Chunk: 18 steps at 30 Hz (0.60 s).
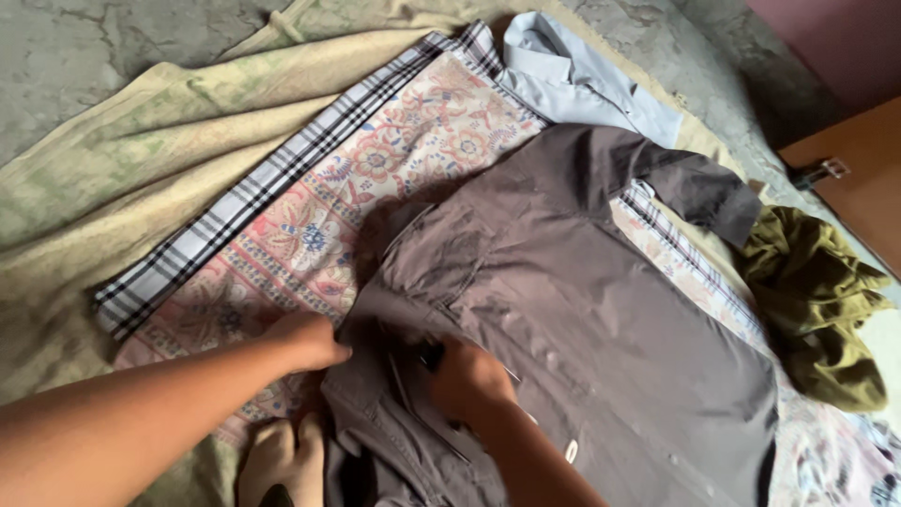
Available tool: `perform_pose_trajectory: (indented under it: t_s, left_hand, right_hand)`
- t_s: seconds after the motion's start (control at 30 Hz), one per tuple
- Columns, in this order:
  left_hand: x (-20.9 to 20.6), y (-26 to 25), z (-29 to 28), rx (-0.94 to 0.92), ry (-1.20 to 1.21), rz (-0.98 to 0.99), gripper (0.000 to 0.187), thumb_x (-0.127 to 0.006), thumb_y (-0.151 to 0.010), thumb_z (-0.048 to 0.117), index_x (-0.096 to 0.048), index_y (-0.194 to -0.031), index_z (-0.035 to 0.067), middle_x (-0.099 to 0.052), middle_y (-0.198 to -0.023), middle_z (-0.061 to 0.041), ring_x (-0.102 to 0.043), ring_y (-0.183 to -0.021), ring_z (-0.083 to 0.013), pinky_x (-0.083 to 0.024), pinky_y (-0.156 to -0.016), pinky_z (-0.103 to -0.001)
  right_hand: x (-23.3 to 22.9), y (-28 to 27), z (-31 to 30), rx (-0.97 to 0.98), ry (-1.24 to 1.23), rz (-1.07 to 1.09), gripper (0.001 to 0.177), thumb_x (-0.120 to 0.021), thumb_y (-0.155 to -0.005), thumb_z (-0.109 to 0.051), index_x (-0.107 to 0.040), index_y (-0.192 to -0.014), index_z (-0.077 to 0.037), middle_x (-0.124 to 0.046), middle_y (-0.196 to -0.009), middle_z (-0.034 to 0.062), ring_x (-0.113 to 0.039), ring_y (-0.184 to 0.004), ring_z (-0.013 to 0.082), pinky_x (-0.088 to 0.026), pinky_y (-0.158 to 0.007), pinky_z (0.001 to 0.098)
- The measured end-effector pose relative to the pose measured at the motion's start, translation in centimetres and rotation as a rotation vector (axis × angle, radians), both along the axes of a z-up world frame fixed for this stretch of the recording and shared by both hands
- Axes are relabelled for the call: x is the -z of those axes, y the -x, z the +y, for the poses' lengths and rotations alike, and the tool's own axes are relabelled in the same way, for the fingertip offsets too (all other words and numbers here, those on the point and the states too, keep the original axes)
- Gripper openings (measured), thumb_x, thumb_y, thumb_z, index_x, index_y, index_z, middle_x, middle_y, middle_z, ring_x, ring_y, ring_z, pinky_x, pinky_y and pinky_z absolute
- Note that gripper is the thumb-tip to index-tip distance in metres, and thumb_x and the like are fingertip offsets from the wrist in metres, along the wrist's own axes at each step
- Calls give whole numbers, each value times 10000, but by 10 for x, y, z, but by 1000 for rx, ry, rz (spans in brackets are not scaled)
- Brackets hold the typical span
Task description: The person irons a gray shirt laid flat on a patterned cloth, smoothing the fabric with one hand while moving the iron with the other. After finishing the shirt, the person picks up a mustard-colored shirt and begins to unfold and smooth it out.
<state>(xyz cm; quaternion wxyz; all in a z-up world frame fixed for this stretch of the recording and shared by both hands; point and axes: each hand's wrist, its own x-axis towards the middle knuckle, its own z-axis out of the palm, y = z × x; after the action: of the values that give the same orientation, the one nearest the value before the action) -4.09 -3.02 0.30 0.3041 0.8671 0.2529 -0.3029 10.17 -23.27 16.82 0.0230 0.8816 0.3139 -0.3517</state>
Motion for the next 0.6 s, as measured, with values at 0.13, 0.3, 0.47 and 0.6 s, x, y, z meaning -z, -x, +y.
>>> perform_pose_trajectory:
  t_s: [0.13,0.3,0.47,0.6]
  left_hand:
    - [-12,3,-1,-2,73,-14,367,-782,-769,416,-789,-857,60,-776,-879,-160,-751,-882,-305,-576,-851,-423]
    - [1,11,2,-115,148,-62,286,-818,-759,339,-764,-831,68,-775,-820,-136,-764,-811,-288,-589,-784,-417]
    - [6,14,3,-131,166,-124,291,-851,-741,322,-766,-839,61,-767,-809,-127,-746,-782,-264,-575,-757,-396]
    - [-5,13,5,-169,232,-63,272,-840,-760,289,-762,-816,35,-763,-756,-133,-739,-721,-241,-568,-705,-395]
  right_hand:
    - [-13,-9,-61,16,149,71,463,-652,-816,-339,-647,-1245,-163,-741,-1072,148,-717,-1031,343,-570,-897,459]
    - [-15,-8,-149,-162,221,77,466,-687,-768,-277,-654,-1229,-217,-738,-1012,149,-694,-985,363,-559,-875,492]
    - [-6,15,-176,-227,106,9,508,-655,-785,-234,-671,-1289,-300,-733,-926,150,-711,-875,360,-568,-771,522]
    - [5,45,-126,-198,65,6,379,-610,-858,-251,-657,-1233,-210,-732,-957,150,-712,-863,368,-561,-772,515]
